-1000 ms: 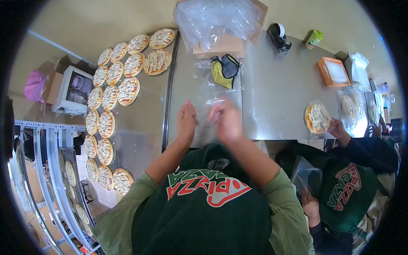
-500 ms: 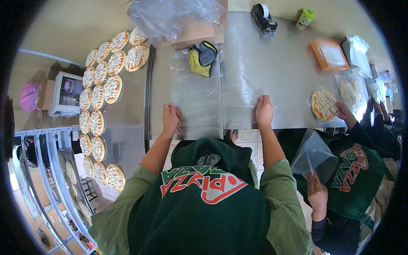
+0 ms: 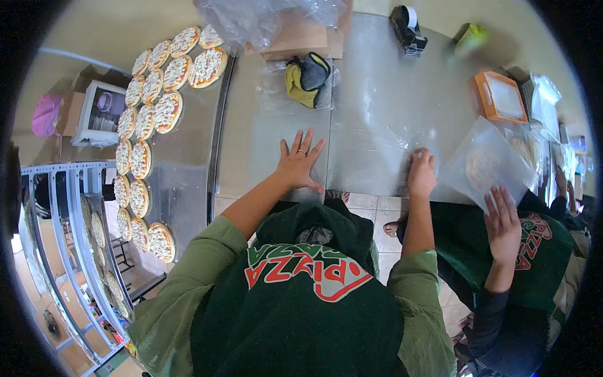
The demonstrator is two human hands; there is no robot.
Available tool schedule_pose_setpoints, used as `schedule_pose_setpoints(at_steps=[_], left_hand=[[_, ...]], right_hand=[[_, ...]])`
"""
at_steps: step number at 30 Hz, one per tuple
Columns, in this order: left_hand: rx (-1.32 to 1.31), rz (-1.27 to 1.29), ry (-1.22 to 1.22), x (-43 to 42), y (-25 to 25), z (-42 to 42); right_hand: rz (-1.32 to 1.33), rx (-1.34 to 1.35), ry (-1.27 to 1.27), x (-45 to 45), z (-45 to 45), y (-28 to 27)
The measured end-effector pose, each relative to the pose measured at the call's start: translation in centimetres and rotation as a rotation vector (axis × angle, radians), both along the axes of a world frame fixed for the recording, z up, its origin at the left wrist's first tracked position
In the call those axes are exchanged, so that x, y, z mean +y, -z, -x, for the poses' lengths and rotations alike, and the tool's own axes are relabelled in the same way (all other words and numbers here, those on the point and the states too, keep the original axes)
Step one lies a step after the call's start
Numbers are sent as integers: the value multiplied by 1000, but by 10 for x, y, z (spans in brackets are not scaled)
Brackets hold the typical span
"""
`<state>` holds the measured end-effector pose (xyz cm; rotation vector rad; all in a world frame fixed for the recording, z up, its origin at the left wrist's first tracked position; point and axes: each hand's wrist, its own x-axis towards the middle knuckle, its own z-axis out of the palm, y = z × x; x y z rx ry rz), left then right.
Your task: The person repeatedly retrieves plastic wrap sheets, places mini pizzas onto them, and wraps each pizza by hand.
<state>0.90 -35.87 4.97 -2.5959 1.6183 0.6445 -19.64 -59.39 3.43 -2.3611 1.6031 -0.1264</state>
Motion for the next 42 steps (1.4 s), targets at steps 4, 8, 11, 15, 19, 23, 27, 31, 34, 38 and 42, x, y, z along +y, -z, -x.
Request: schedule_pose_setpoints(at_steps=[4,8,11,15,19,23,27,31,34,38,42], left_hand=[[26,151,-39,4,11,-3],[27,360,-75,27,55,-19],[66,223,-121,52,23,-27],[15,422,-400,115,2,-39],[0,1143,-1310,247,-6,-36],[-309,1651,-2329,408,-2,-4],[201,1841,-2735,466,-21,17],[650,1898,-2592,492,-27,20],[790,2217,-2353,496,-24,8],[1033,2637,-1558,479,-7,-18],[821,2531,-1606,445,5,-58]], right_hand=[[322,78,-191,17,-21,-40],[164,-25,-622,46,-27,-13],[234,264,-505,44,-17,14],[117,176,-555,36,-13,14],[47,-152,-601,9,-6,33],[-9,-199,-578,0,-10,34],[-31,-142,-544,4,-19,33],[-84,-119,-492,1,-23,30],[-68,-114,-511,-4,-19,36],[-87,-116,-495,-4,-18,35],[-50,-77,-469,12,-20,21]])
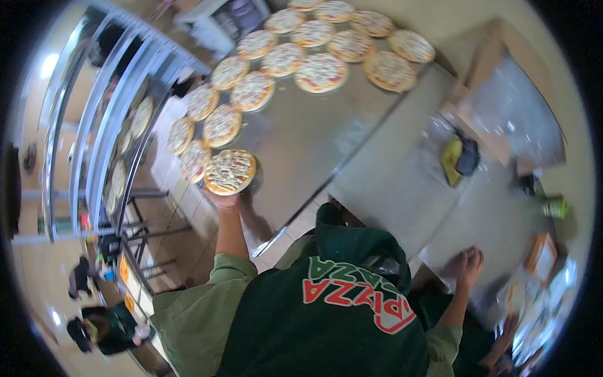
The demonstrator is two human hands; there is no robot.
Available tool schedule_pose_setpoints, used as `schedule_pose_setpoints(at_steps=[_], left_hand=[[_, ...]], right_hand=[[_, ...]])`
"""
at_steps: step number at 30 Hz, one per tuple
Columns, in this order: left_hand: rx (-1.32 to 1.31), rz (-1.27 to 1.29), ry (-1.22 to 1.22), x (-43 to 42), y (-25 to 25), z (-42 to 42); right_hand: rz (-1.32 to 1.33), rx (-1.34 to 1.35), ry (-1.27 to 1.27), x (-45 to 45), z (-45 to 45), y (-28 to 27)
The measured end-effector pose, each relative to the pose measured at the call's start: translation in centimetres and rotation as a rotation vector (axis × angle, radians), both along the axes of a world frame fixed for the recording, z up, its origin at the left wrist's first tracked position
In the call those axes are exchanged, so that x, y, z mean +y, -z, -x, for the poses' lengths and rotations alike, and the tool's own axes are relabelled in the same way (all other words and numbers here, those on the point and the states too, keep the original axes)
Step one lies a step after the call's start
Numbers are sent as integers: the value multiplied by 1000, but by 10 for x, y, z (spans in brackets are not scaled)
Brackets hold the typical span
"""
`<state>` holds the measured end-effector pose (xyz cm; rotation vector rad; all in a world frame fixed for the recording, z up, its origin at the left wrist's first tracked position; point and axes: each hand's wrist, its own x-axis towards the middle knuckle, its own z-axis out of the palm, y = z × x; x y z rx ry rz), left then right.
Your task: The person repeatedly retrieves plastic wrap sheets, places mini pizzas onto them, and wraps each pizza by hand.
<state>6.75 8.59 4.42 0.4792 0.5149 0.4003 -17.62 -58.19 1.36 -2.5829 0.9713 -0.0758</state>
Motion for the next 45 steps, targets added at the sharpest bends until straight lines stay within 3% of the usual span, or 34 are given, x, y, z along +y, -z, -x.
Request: schedule_pose_setpoints(at_steps=[3,6,9,10,12,14,18,22,25,26,27,28,29,30,31,34,37,40,43,45], left_hand=[[-62,-134,164,-33,24,-26],[-41,-87,482,-126,-4,-35],[-77,30,914,-222,11,-37],[-134,293,1100,-256,17,-32],[157,26,1211,-338,-4,-7],[201,290,1514,-391,11,6],[318,416,1856,-470,12,38],[399,397,1956,-494,25,57],[145,-193,1899,-485,43,56],[184,-345,1828,-475,45,49],[121,-517,1741,-462,45,39],[55,-684,1648,-449,43,27],[-151,-1148,1484,-440,38,13],[-365,-1581,1247,-433,31,-1],[-583,-1973,933,-427,26,-11],[-609,-2232,1121,-415,23,-25],[-751,-2175,1265,-420,36,-35],[-559,-2028,1505,-430,32,-37],[171,-997,2044,-441,11,-41],[233,-468,2015,-444,-8,-32]], right_hand=[[239,23,-66,-10,17,16],[222,-5,61,10,15,-6],[269,-7,101,8,24,0],[269,-21,116,9,26,-3],[259,-61,125,12,24,-2],[260,-102,130,12,26,2],[234,-141,140,11,25,2],[171,-212,152,10,26,-5],[370,-208,257,31,16,-31],[400,-216,233,46,9,-42],[347,-221,124,64,1,-45],[-144,161,73,83,-33,-80],[114,-222,-217,118,-29,-43],[24,-214,-444,143,-42,-52],[97,-305,-543,166,-50,-32],[186,-419,-657,204,-76,14],[84,-499,-641,215,-76,22],[15,-441,-619,210,-72,25],[-104,-527,-402,210,-64,19],[-265,-646,-48,206,-53,1]])
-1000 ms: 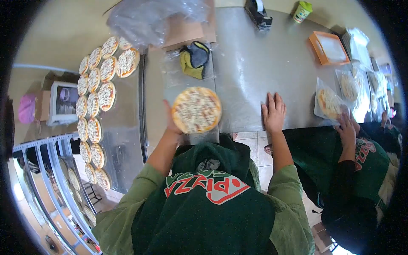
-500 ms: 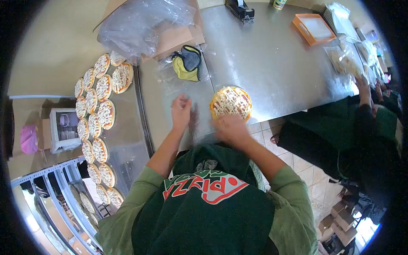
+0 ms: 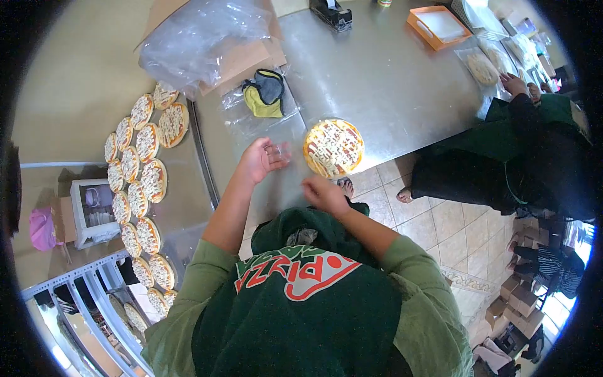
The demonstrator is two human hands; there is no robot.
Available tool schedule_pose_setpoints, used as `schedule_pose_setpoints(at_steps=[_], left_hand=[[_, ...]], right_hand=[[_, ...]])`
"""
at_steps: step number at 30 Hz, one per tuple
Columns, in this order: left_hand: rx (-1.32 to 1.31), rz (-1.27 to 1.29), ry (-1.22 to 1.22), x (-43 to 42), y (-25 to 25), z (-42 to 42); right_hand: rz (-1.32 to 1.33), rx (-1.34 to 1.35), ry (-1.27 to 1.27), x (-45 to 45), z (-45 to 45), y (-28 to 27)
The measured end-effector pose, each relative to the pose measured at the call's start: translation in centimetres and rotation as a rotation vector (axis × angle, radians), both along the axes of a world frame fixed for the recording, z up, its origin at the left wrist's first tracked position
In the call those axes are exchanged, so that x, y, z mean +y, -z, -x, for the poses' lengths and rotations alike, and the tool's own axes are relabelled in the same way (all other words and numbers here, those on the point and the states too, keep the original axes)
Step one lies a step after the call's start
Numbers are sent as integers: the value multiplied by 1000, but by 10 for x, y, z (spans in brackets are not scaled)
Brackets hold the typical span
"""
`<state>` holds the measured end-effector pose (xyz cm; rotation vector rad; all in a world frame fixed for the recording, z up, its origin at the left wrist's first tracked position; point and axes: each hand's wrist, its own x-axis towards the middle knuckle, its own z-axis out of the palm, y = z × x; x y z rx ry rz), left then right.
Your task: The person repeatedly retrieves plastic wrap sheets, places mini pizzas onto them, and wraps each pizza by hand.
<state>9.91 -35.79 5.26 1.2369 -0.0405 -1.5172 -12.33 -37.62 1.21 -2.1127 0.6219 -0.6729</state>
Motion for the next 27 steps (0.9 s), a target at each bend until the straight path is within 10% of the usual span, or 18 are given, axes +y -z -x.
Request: schedule_pose_setpoints(at_steps=[3,9,17,23,27], left_hand=[[58,2,-208,4,2,26],[-285,-119,-4,12,-5,76],[-577,159,63,-51,-5,136],[-1836,371,421,-7,15,87],[-1878,316,693,-15,25,86]], right_hand=[[-683,-347,448,-26,36,-20],[444,359,805,-135,107,-25],[-59,474,687,-183,118,-13],[-111,239,631,-163,95,-51],[83,157,362,-109,50,-86]])
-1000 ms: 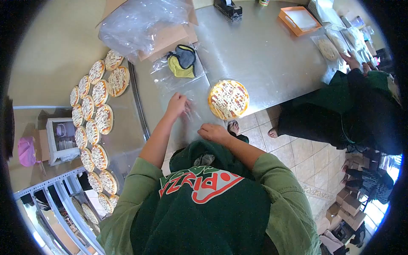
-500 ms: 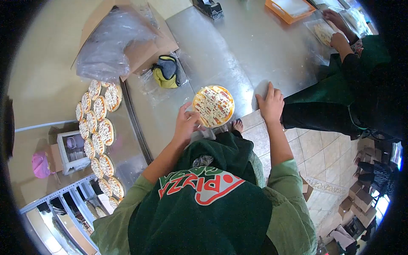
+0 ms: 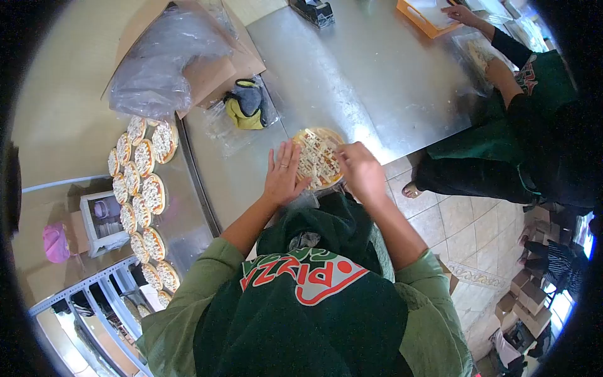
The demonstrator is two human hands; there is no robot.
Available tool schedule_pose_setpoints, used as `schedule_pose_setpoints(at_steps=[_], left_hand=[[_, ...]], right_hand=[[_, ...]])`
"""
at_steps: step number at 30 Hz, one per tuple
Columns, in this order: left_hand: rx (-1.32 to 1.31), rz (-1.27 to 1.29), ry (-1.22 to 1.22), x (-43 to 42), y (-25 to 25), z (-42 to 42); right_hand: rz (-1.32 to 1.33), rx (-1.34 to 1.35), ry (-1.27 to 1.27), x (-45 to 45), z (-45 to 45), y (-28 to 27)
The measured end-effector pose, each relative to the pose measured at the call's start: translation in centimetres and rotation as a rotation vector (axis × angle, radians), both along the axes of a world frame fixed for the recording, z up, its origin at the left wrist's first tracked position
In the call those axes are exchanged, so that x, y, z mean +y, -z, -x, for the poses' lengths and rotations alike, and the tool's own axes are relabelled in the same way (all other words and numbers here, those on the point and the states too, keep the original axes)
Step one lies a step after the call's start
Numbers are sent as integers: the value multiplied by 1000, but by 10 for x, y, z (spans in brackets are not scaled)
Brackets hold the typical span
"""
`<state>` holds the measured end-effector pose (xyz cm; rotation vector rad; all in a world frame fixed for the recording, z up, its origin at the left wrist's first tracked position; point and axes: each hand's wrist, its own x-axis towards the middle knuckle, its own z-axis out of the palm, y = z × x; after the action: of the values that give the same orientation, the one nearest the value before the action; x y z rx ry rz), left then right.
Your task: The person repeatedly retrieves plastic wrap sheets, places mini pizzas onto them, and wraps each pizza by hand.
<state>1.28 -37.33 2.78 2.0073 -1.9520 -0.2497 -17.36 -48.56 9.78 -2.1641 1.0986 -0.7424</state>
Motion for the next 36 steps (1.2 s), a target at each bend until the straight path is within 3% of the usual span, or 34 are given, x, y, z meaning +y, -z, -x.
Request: schedule_pose_setpoints(at_steps=[2,5,8,11,14,16,18,21,22,25,27,31,33,35,36], left_hand=[[-20,-44,55,-5,3,2],[14,18,28,-4,5,-1],[472,141,-207,-3,12,-16],[360,243,-84,-10,-1,-21],[24,-5,88,-17,6,-10],[81,-2,-8,-12,4,-6],[219,-21,-142,-1,0,-4],[680,84,-380,14,8,7],[728,91,-410,13,10,11],[854,119,-495,3,11,25],[911,165,-534,-11,8,30],[456,97,-381,-34,-11,-6],[116,178,-362,-31,-5,-51],[-173,127,-532,-22,7,-83],[-133,69,-554,-16,13,-96]], right_hand=[[119,8,-116,18,-16,7],[106,286,-217,45,-32,30],[212,471,-260,63,-35,54],[133,519,-261,74,-35,46],[48,328,-372,56,-26,40],[137,79,-130,27,-27,35],[66,171,88,-7,-25,41],[-690,63,119,-45,-32,63],[-925,67,-22,-56,-34,59],[-966,-123,-143,-42,-50,51],[-986,-189,-58,-52,-44,62],[-947,-277,132,-107,4,65],[-831,-255,207,-159,52,105],[-732,-24,266,-195,79,90],[-296,188,398,-197,79,85]])
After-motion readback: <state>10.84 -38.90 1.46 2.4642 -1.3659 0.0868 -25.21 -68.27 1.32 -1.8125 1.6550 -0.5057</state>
